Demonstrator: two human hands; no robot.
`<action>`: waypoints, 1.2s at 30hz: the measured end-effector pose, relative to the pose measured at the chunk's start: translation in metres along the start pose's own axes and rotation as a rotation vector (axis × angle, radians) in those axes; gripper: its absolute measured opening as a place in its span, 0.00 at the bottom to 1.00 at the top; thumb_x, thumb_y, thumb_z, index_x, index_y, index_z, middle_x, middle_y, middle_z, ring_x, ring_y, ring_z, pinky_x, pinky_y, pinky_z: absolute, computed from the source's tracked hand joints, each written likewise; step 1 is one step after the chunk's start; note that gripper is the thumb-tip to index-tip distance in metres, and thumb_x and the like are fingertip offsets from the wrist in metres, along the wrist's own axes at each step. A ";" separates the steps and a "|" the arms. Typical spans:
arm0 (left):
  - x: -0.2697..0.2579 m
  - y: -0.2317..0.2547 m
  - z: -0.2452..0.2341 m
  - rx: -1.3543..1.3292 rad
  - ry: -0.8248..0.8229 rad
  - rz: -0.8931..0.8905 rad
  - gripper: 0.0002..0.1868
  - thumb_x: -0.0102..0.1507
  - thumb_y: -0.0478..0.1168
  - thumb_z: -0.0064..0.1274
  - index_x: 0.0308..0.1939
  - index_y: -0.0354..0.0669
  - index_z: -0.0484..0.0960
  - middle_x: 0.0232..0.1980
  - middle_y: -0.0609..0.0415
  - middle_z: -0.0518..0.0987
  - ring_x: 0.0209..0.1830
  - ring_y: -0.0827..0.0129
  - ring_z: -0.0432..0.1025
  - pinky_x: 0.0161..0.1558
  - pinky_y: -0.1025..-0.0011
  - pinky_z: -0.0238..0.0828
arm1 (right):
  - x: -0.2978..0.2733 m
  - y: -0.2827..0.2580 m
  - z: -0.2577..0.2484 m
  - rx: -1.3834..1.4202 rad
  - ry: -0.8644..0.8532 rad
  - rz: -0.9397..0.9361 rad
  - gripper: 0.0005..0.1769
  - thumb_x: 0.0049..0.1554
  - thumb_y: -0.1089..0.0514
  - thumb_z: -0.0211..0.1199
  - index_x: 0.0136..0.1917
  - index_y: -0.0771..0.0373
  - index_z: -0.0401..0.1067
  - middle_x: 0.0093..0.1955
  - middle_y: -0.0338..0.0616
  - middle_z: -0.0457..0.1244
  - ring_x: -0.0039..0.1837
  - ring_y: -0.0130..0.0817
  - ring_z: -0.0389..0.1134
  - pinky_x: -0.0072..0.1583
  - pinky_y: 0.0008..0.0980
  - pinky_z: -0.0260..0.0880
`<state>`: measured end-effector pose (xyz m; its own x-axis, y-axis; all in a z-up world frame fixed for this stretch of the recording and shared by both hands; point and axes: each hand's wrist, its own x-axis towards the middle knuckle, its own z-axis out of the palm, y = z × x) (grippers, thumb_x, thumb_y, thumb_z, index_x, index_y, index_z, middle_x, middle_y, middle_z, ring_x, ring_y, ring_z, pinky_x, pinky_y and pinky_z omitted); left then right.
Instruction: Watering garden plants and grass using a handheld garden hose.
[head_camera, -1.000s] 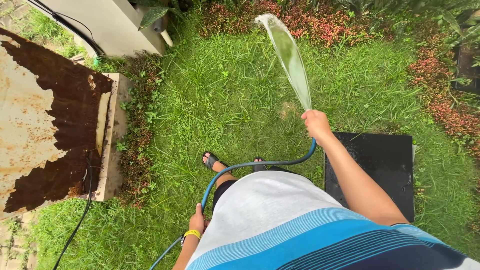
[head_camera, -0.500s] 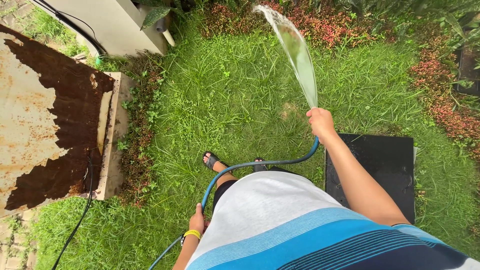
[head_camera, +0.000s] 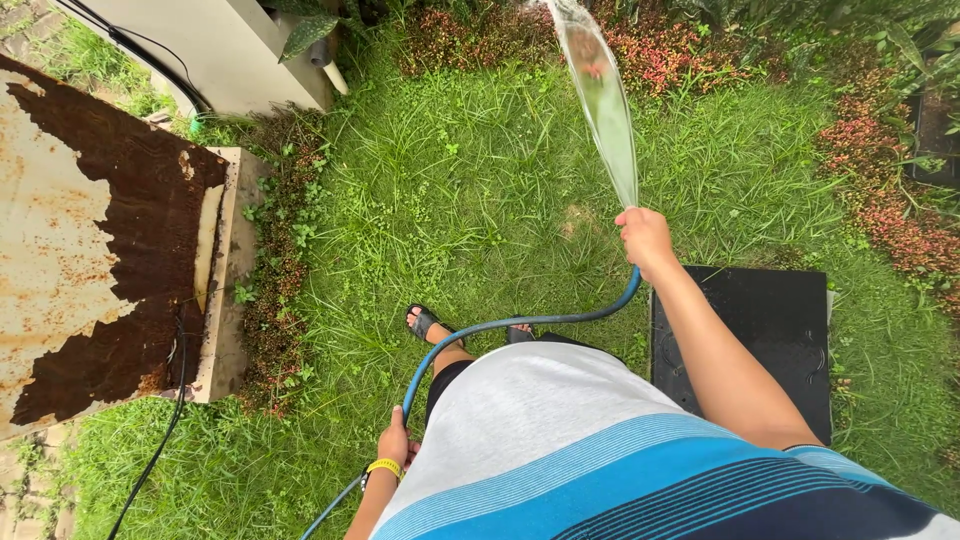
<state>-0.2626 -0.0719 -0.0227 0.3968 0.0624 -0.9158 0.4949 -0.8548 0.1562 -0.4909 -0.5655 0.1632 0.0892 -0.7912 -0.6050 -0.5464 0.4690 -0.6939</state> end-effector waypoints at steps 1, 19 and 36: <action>-0.001 0.000 0.000 -0.001 0.000 0.000 0.40 0.67 0.73 0.25 0.39 0.39 0.74 0.18 0.49 0.74 0.11 0.59 0.63 0.13 0.65 0.53 | -0.002 -0.001 0.000 -0.001 -0.001 0.000 0.16 0.70 0.56 0.42 0.53 0.63 0.70 0.33 0.32 0.55 0.29 0.20 0.47 0.29 0.23 0.47; 0.003 -0.010 0.007 0.031 0.050 0.003 0.39 0.66 0.74 0.25 0.34 0.45 0.75 0.24 0.51 0.76 0.22 0.60 0.69 0.32 0.61 0.66 | -0.001 -0.014 0.027 -0.180 -0.098 -0.045 0.16 0.68 0.55 0.42 0.52 0.61 0.71 0.37 0.35 0.58 0.33 0.24 0.51 0.34 0.25 0.51; -0.038 0.003 0.010 -0.053 0.008 -0.027 0.37 0.69 0.71 0.24 0.33 0.42 0.71 0.20 0.49 0.74 0.11 0.62 0.64 0.14 0.68 0.54 | -0.009 -0.025 0.065 -0.504 -0.319 -0.205 0.21 0.68 0.52 0.39 0.52 0.60 0.72 0.37 0.37 0.60 0.33 0.28 0.53 0.36 0.33 0.52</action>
<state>-0.2841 -0.0816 0.0093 0.3888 0.0889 -0.9170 0.5458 -0.8241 0.1515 -0.4244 -0.5443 0.1606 0.4354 -0.6528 -0.6199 -0.8102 0.0160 -0.5859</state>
